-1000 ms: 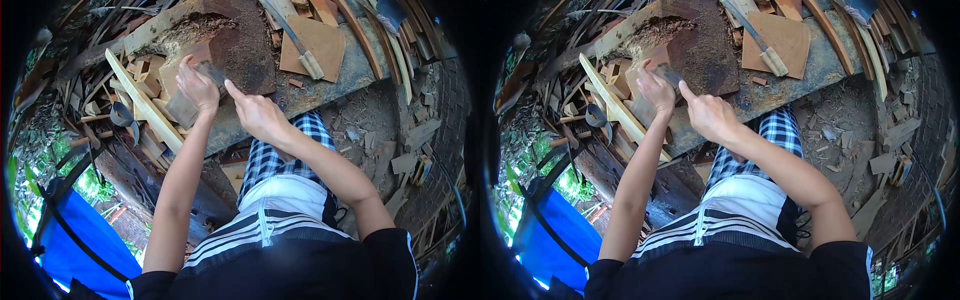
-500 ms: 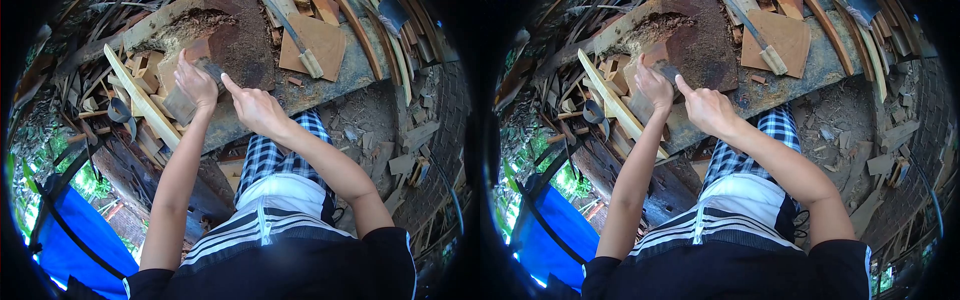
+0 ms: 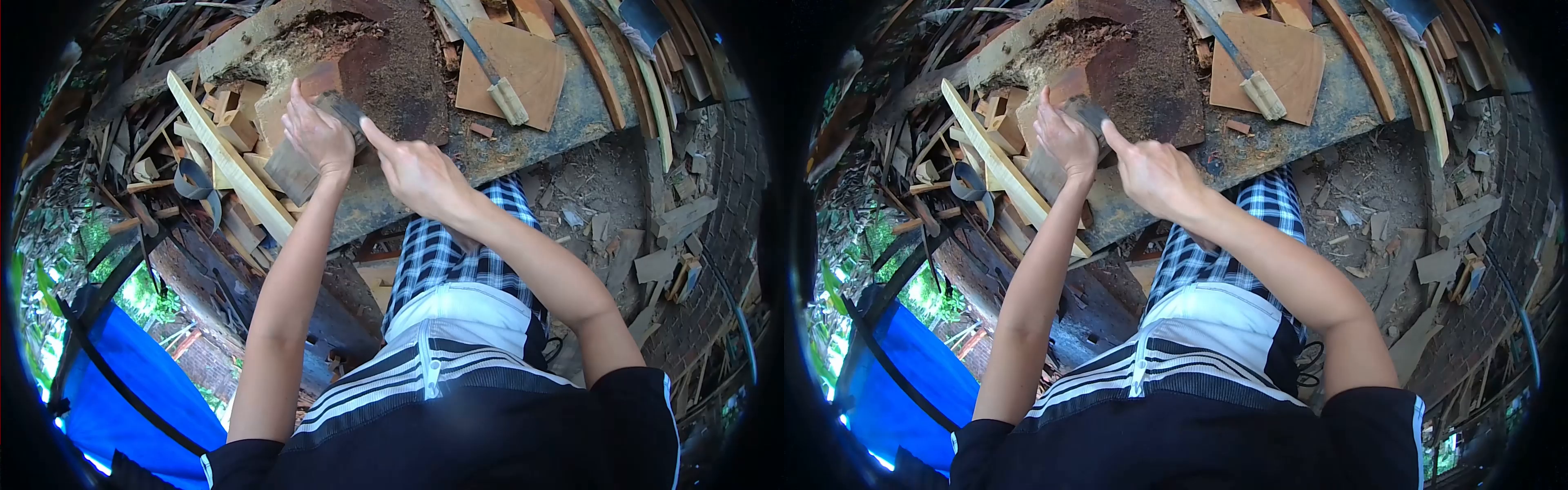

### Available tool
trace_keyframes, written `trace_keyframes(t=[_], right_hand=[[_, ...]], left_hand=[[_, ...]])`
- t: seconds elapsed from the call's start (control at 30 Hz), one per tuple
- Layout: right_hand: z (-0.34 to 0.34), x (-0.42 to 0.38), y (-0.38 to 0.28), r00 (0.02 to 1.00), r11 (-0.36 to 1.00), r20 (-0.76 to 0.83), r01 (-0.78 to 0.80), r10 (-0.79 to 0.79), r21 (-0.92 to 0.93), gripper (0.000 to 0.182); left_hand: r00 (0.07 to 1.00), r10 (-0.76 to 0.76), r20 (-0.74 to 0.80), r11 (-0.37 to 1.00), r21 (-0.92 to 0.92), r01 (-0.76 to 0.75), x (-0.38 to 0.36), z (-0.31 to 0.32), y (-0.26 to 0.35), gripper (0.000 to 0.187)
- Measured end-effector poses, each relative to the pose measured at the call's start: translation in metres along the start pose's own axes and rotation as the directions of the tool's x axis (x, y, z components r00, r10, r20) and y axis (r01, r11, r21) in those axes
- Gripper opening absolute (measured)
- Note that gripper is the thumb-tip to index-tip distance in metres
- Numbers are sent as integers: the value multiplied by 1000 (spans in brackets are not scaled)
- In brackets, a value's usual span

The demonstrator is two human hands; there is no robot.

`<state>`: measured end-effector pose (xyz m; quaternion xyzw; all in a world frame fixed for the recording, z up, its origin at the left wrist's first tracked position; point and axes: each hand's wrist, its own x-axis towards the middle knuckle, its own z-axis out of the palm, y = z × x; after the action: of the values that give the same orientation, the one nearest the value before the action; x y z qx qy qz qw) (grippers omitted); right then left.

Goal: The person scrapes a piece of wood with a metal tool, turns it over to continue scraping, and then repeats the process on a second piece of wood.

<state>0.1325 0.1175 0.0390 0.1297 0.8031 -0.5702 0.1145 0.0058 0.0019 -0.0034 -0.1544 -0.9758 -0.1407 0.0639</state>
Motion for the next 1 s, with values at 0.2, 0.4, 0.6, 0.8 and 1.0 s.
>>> trace_keyframes(t=[0.2, 0.4, 0.6, 0.8, 1.0], right_hand=[[-4, -9, 0, 1000, 1000, 14, -7, 7, -5, 57], [-5, 2, -4, 1000, 1000, 12, -10, 11, -20, 56], [-8, 5, -4, 998, 999, 47, -45, 45, -4, 54], [-13, 0, -4, 997, 999, 73, -39, 40, -10, 54], [-7, -1, -1, 1000, 998, 13, -26, 27, -51, 54]], left_hand=[[1000, -7, -5, 1000, 23, 7, 6, 1, -2, 48], [1000, -17, -15, 1000, 17, 18, 7, 0, 0, 48], [999, 6, -38, 998, 65, -4, 3, 1, -2, 48], [1000, -28, -12, 999, 28, 28, 2, 1, -1, 48], [999, 2, -39, 998, 56, 0, 6, 4, -3, 46]])
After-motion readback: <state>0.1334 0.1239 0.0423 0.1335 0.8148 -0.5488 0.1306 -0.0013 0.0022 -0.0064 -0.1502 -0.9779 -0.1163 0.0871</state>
